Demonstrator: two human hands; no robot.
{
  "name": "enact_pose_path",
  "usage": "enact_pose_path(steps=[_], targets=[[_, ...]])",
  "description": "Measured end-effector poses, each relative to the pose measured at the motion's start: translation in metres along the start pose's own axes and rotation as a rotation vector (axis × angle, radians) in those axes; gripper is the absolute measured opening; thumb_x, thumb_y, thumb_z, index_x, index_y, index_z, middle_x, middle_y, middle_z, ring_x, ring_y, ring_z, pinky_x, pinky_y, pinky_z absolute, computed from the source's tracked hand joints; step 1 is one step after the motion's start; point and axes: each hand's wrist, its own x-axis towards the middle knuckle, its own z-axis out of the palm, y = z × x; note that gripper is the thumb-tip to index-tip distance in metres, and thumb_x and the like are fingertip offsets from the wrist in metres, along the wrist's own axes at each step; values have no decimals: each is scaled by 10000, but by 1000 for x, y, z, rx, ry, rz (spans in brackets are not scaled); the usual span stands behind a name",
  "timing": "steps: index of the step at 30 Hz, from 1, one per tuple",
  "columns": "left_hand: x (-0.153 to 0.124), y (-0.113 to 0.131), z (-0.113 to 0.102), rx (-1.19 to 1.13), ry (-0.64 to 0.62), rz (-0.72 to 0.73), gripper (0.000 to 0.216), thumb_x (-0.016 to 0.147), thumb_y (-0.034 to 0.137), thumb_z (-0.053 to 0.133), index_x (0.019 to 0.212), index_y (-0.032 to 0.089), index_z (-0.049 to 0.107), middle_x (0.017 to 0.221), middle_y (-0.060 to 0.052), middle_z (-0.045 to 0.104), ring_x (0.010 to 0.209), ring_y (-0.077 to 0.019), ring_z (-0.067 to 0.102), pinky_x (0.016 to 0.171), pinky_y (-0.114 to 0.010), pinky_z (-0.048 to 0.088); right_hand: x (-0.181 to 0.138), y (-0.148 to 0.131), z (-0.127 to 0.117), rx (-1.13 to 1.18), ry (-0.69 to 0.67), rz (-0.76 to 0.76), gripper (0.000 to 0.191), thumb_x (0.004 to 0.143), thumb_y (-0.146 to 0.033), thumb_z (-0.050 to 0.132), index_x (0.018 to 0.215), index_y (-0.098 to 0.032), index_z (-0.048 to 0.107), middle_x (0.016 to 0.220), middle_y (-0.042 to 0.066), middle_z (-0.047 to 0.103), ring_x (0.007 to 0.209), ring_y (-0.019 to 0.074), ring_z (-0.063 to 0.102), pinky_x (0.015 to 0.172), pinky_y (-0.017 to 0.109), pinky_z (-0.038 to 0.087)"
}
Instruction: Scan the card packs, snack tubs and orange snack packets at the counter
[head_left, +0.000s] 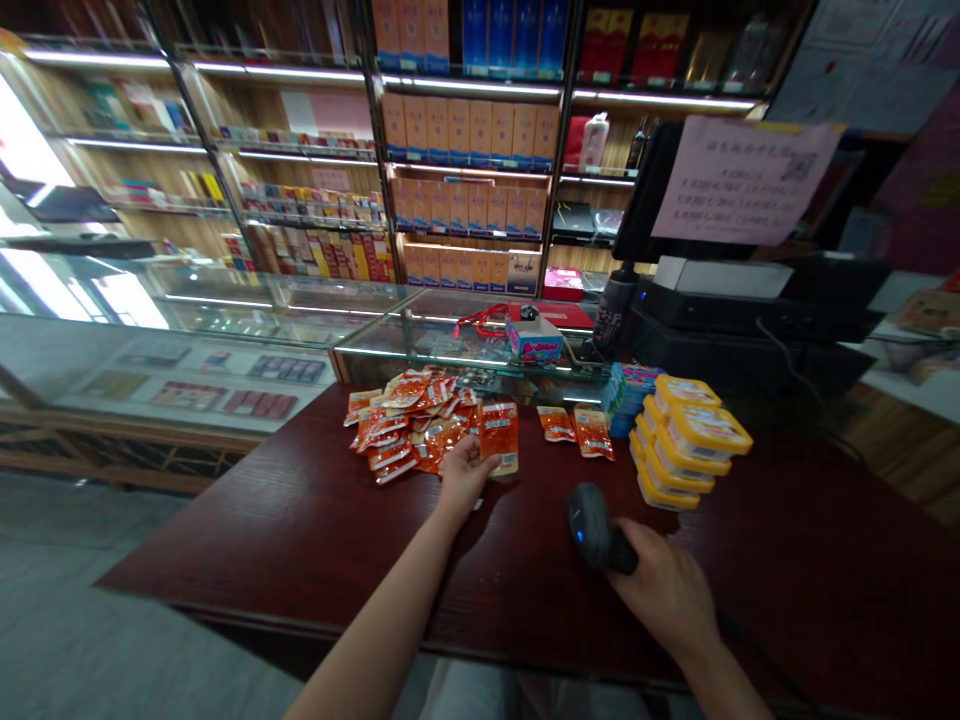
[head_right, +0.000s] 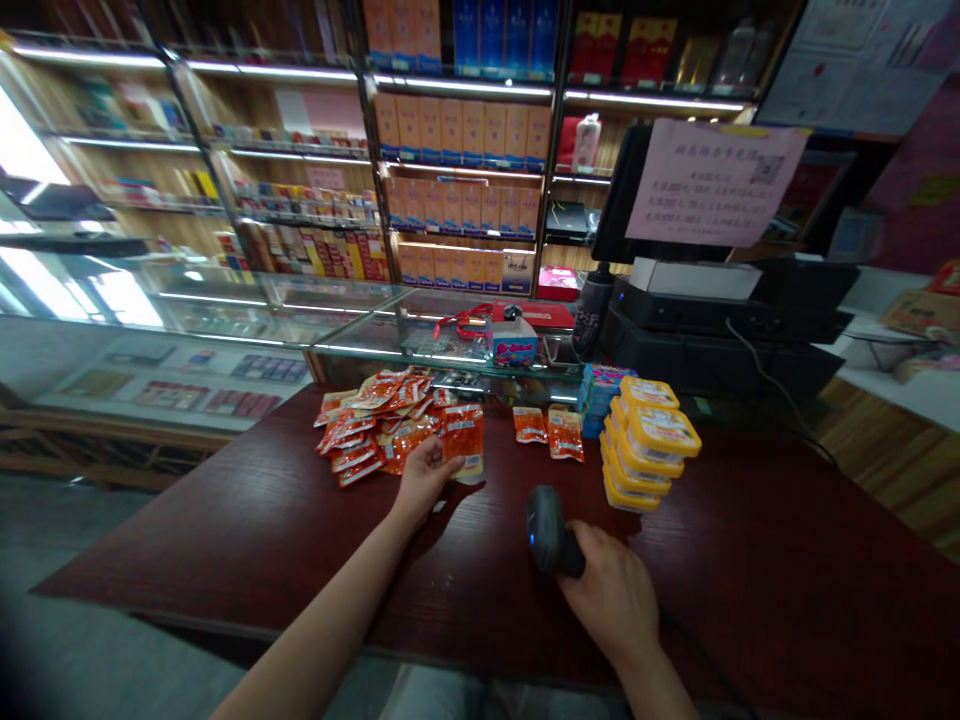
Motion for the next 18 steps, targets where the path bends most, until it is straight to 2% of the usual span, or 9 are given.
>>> enact_pose_path(steps=[3,6,10,14,18], targets=[[1,-3,2,2,-27,-3,275,585,248,753,776,175,568,750,-5,693,699,-169,663,684,-286,528,-4,11,13,-56,62,-39,287,777,-184,566,1057,-216,616,898,42,704,822,231,660,711,318,435],[1,-2,6,-25,14,-30,332,573,236,750,851,177,578,782,-19,706,689,-171,672,669,-282,534,-5,15,19,-70,123,-63,285,777,-176,568,1054,-216,617,867,38,695,803,227,648,719,322,427],[7,1,19,-81,51,-138,333,568,225,761,849,163,592,750,-36,707,641,-176,671,621,-287,545,-5,15,20,-47,161,-74,267,787,-170,567,1047,-217,612,851,33,692,789,215,642,731,319,424],[27,-3,43,-133,10,-270,262,580,194,756,795,130,621,721,-67,708,635,-184,675,623,-309,559,-5,17,22,-42,152,-73,277,784,-177,571,1053,-227,612,836,25,688,789,210,640,724,316,418],[55,-16,78,-19,33,-260,166,616,168,718,747,125,626,641,-54,677,602,-181,658,628,-333,553,-5,18,23,-24,135,-77,283,789,-176,570,1066,-219,609,852,26,688,807,210,637,740,321,417]])
